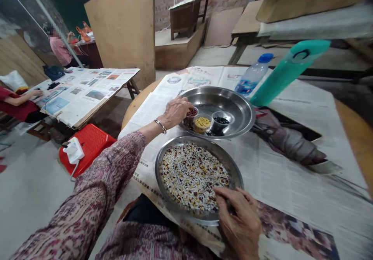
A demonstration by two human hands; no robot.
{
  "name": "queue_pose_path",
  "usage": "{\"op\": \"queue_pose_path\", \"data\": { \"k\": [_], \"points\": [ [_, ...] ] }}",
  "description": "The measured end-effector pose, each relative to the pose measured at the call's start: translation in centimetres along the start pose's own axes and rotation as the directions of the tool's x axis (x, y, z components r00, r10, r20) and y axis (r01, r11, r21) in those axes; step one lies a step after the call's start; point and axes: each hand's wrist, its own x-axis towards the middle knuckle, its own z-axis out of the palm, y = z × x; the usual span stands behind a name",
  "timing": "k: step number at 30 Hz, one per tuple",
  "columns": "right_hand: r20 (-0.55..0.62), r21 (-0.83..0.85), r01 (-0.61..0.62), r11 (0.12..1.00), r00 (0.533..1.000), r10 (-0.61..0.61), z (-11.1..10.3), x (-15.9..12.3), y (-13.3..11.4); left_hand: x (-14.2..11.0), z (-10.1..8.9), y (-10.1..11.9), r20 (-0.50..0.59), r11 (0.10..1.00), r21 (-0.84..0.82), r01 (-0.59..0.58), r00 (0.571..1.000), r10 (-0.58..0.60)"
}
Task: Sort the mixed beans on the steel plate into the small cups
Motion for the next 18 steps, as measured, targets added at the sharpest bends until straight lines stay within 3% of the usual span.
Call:
{"op": "queue_pose_path", "data": {
  "k": [7,18],
  "points": [
    [-0.001,-0.001,-0.016,1.0,1.0,0.016,-0.1,0.3,-0.2,1.5,1.0,-0.2,0.167,0.996,0.04,-0.077,0.983,0.07],
    [0.006,-0.02,-0.029,0.999,1.0,0.029,-0.1,0.0,-0.1,1.6,2.6,-0.8,0.087,1.0,-0.006,-0.025,0.996,0.026]
  ]
}}
